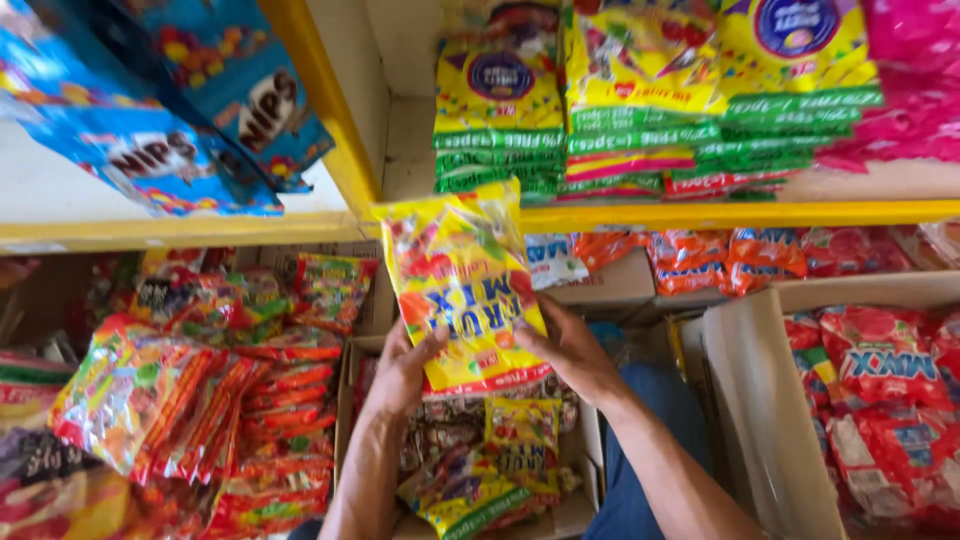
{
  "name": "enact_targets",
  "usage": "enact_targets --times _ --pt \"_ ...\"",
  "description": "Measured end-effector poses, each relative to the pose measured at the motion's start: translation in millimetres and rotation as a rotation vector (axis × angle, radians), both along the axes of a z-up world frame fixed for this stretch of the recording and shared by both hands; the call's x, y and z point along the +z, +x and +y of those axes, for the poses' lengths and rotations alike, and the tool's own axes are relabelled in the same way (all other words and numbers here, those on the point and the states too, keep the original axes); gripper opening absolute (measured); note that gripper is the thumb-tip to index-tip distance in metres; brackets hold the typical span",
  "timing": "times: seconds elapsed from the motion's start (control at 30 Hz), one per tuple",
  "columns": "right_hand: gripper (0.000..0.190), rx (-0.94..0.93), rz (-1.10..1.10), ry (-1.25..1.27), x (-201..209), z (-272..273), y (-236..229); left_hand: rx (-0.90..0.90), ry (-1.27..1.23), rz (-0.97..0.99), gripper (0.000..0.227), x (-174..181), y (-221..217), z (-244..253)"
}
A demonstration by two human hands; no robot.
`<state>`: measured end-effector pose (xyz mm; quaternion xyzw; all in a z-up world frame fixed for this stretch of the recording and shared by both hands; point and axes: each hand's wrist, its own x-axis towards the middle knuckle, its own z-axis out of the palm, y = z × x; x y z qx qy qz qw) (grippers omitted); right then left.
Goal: Organizing and stocking various snack and candy bags from boxes onto grocery store shelves.
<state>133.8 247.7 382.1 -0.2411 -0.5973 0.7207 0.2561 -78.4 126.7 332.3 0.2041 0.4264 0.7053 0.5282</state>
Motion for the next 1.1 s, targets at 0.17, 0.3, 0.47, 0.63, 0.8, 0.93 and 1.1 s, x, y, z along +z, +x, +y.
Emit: enact_targets --times 0.17,0.3,0.47,0.63,0.8,0.93,1.1 --pt "0.042 -0.093 0.105 -0.040 16.5 29.1 -15.4 0.066 0.105 0.367 0.056 63.0 -33.2 74.9" --pt "0.034 -0.250 0.356 -0.211 23.1 86.2 -58.4 0.132 0.199 0.349 0.047 119.5 -49.4 141.5" --pt "0.024 -0.319 0.539 -0.267 36.8 127.8 -92.6 0.149 0.233 0.615 0.036 140.4 -83.2 214.6" --pt "0.027 -0.403 0.635 -0.223 49.7 108.7 -94.9 0.118 0.241 0.662 0.036 134.8 -94.6 272.9" --pt "0.041 -0.331 0.396 0.095 55.1 68.1 -67.1 0.286 0.032 0.914 0.048 133.1 -102.0 308.1" --pt "0.030 -0.312 0.300 0.638 102.2 90.8 -85.0 0.395 -0.268 1.234 0.041 149.4 -95.9 299.6" --pt "0.041 -0.437 -0.059 1.417 143.7 164.8 -166.1 0.366 -0.443 1.593 0.038 132.2 -103.7 298.8"
